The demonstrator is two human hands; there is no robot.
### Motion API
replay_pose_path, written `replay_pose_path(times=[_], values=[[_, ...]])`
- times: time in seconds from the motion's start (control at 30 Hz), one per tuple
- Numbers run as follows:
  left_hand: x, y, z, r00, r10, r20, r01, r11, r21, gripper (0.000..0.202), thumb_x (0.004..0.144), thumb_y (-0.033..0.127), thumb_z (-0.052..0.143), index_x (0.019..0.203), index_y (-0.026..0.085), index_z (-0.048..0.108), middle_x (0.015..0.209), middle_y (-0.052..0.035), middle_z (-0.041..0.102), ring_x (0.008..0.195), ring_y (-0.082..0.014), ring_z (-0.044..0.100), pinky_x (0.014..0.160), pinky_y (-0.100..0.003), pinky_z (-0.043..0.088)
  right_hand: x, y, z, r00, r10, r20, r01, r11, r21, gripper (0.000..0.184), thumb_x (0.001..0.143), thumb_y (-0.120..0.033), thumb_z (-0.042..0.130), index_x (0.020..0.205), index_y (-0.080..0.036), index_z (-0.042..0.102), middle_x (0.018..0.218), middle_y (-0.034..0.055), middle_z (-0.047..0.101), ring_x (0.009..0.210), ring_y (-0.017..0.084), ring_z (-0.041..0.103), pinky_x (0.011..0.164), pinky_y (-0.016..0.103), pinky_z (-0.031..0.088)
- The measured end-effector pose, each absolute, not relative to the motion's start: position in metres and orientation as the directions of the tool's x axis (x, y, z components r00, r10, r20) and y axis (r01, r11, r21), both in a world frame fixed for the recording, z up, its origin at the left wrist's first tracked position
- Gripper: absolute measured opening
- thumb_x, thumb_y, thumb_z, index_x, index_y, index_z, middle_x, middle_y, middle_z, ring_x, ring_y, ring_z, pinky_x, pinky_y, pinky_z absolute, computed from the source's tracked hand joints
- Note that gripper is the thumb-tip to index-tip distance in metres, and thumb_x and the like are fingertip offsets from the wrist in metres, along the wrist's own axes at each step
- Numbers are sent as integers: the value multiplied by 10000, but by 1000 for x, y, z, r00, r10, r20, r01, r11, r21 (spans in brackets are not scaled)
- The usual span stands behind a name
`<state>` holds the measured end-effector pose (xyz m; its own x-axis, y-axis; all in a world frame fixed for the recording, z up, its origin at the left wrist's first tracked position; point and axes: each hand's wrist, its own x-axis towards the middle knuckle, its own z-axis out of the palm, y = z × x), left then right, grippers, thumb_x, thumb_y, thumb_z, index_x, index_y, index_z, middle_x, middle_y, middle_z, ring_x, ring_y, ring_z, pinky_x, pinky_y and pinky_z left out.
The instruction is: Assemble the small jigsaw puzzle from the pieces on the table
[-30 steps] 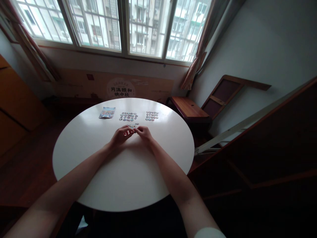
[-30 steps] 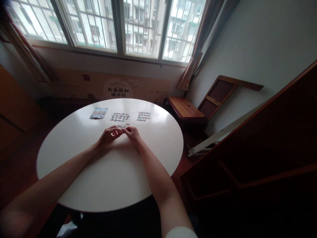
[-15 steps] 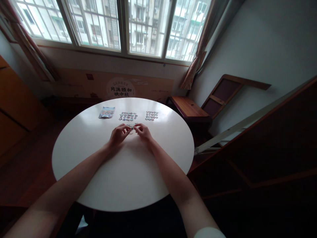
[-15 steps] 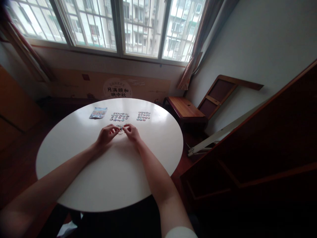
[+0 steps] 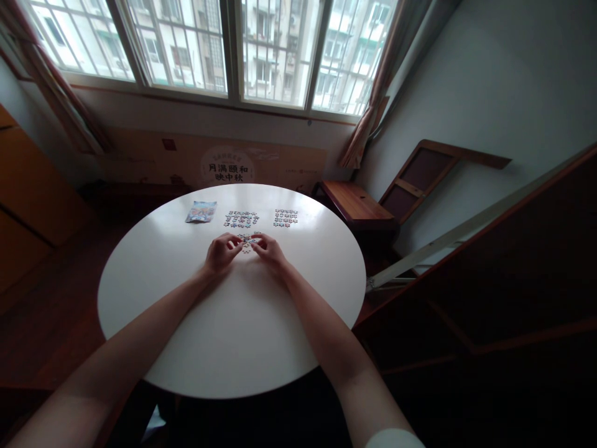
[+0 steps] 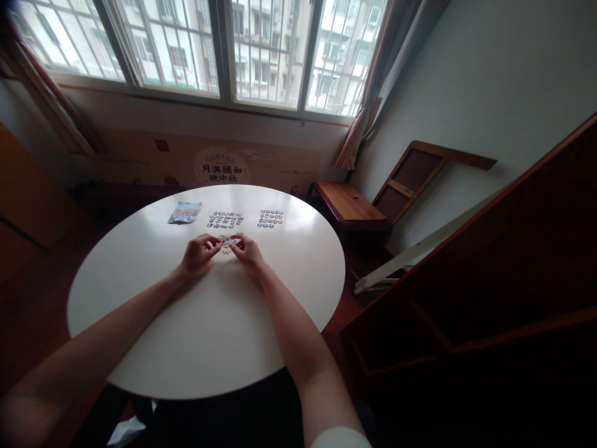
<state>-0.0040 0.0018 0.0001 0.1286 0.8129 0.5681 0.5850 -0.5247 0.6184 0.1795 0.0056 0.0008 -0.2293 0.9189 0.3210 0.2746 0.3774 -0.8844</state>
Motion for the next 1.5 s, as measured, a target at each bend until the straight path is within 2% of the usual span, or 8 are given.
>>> replay_pose_path(times=[0.37, 0.67, 0.9, 1.17, 1.5], values=[[-4, 3, -2, 186, 800, 570, 566, -562, 604, 254, 794, 421, 621, 777, 172, 670, 752, -38, 658, 567, -131, 577, 522, -249, 472, 181, 2, 5, -260, 906, 335, 276, 402, -873, 300, 786, -295, 598, 1045, -154, 652, 717, 15, 625, 568, 95, 510, 564, 218, 421], [-3, 3, -3, 220, 783, 581, 559, -589, 583, 291, 797, 460, 624, 759, 175, 670, 722, -33, 636, 549, -125, 573, 514, -242, 471, 181, 3, 3, -258, 911, 321, 277, 389, -879, 298, 783, -298, 590, 1038, -153, 642, 655, -16, 585, 557, 88, 488, 556, 203, 399], [-3, 1, -2, 191, 798, 572, 552, -569, 610, 352, 766, 519, 645, 832, 175, 681, 750, -37, 635, 547, -125, 573, 508, -241, 481, 181, 2, 5, -267, 908, 324, 284, 395, -873, 279, 786, -306, 584, 1021, -163, 637, 632, -29, 565, 547, 87, 474, 543, 199, 386], [1, -2, 3, 244, 804, 543, 466, -588, 661, 345, 810, 486, 607, 900, 167, 702, 791, -53, 633, 553, -117, 569, 510, -239, 482, 182, 4, 3, -281, 900, 333, 261, 406, -876, 271, 787, -309, 578, 1012, -168, 633, 638, -27, 578, 535, 88, 485, 533, 198, 383], [-1, 0, 0, 244, 810, 533, 478, -579, 661, 343, 796, 479, 631, 932, 171, 698, 814, -50, 632, 560, -117, 580, 521, -243, 497, 182, 4, 3, -280, 904, 323, 270, 397, -877, 268, 784, -295, 577, 1010, -163, 634, 632, -29, 574, 534, 86, 475, 540, 197, 379]])
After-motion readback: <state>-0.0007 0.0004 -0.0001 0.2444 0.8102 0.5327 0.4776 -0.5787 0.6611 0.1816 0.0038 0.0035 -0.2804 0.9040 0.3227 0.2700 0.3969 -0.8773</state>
